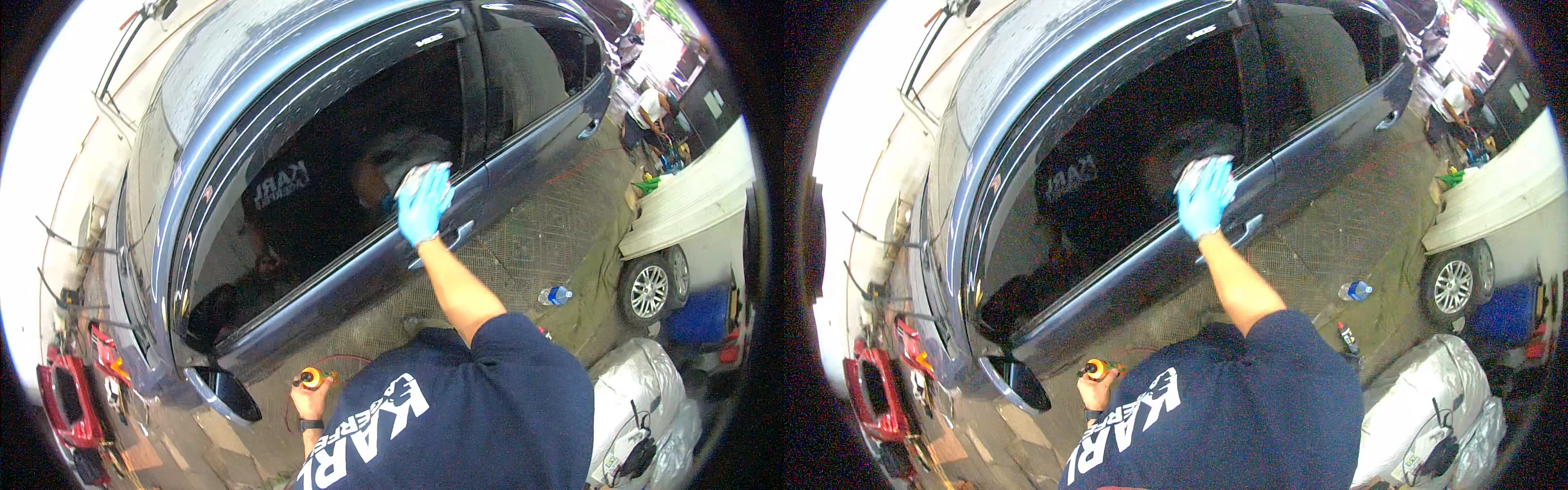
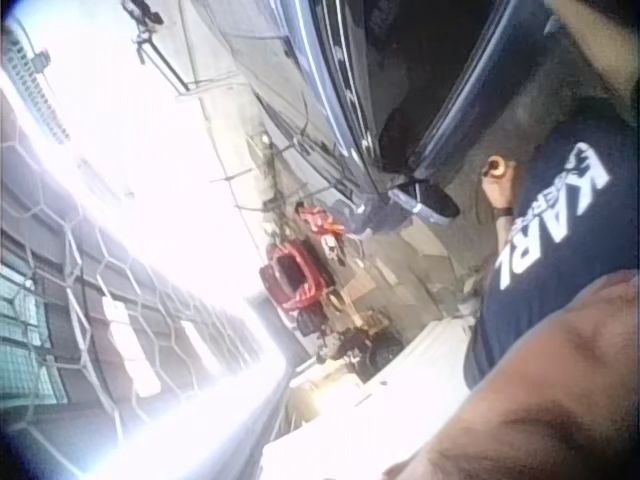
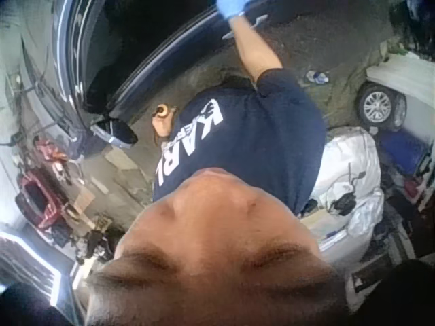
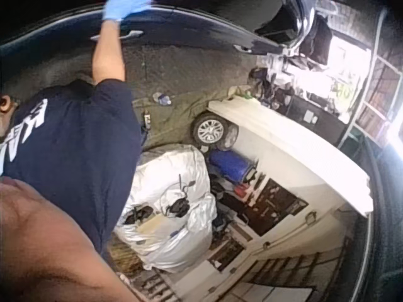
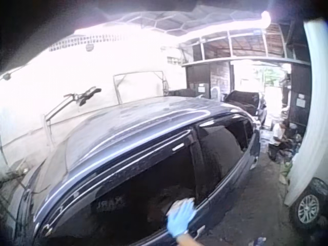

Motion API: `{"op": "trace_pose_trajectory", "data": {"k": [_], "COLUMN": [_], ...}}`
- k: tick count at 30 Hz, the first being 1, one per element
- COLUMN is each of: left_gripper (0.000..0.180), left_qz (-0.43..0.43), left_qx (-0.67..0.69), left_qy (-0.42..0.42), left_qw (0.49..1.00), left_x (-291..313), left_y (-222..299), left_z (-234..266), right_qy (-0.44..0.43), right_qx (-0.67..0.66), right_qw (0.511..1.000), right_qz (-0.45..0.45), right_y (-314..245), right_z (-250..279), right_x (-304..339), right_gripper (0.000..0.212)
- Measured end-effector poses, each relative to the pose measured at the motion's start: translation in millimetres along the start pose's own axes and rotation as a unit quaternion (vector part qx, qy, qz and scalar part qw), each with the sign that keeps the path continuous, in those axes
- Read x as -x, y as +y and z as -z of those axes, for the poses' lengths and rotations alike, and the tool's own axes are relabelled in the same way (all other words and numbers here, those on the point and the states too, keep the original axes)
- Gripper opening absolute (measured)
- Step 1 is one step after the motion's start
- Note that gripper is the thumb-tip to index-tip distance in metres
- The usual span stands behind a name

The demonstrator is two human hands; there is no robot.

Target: The person wipes the side windows of a dark sedan with a cloth while holding a spray bottle. They then use a red air hose to blow air along the window edges and door seals.

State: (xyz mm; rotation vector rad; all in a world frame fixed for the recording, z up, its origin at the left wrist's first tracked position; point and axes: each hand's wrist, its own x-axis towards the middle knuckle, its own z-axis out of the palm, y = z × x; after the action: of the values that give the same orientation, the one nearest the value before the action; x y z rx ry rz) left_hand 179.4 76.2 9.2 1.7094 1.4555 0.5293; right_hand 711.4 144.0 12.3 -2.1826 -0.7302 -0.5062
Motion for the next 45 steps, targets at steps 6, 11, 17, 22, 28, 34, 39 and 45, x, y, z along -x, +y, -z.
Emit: {"op": "trace_pose_trajectory", "data": {"k": [6,11,17,22,28,34,39,45], "left_gripper": [0.038,0.042,0.043,0.048,0.045,0.04,0.039,0.035], "left_qz": [0.008,-0.002,-0.022,-0.024,0.032,0.059,0.049,0.048], "left_qx": [-0.013,-0.049,-0.059,-0.071,-0.054,-0.016,-0.057,0.032], "left_qy": [-0.004,-0.04,-0.053,-0.075,-0.063,-0.05,-0.054,-0.024], "left_qw": [1.0,0.998,0.997,0.994,0.996,0.997,0.996,0.998], "left_x": [-5.5,-14.5,-20.4,-22.5,-13.2,8.8,22.8,29.9], "left_y": [35.0,50.8,46.5,39.0,23.8,13.4,18.6,-12.4], "left_z": [-28.4,-45.0,-53.6,-45.5,-31.3,-14.2,7.3,22.8], "right_qy": [0.035,0.082,0.049,0.001,0.094,-0.019,-0.084,-0.096], "right_qx": [0.0,0.022,0.106,0.078,0.048,0.038,0.117,0.172], "right_qw": [0.999,0.988,0.989,0.994,0.987,0.996,0.989,0.979], "right_qz": [0.016,0.132,0.093,0.071,0.117,0.072,0.014,-0.055], "right_y": [5.6,-25.2,-52.4,-56.2,-22.3,58.0,71.5,57.4], "right_z": [43.4,86.5,92.7,99.0,78.7,56.3,50.7,40.0], "right_x": [-86.2,-227.6,-277.8,-275.3,-241.4,-97.0,-37.4,-6.4], "right_gripper": [0.091,0.081,0.072,0.072,0.075,0.084,0.088,0.087]}}
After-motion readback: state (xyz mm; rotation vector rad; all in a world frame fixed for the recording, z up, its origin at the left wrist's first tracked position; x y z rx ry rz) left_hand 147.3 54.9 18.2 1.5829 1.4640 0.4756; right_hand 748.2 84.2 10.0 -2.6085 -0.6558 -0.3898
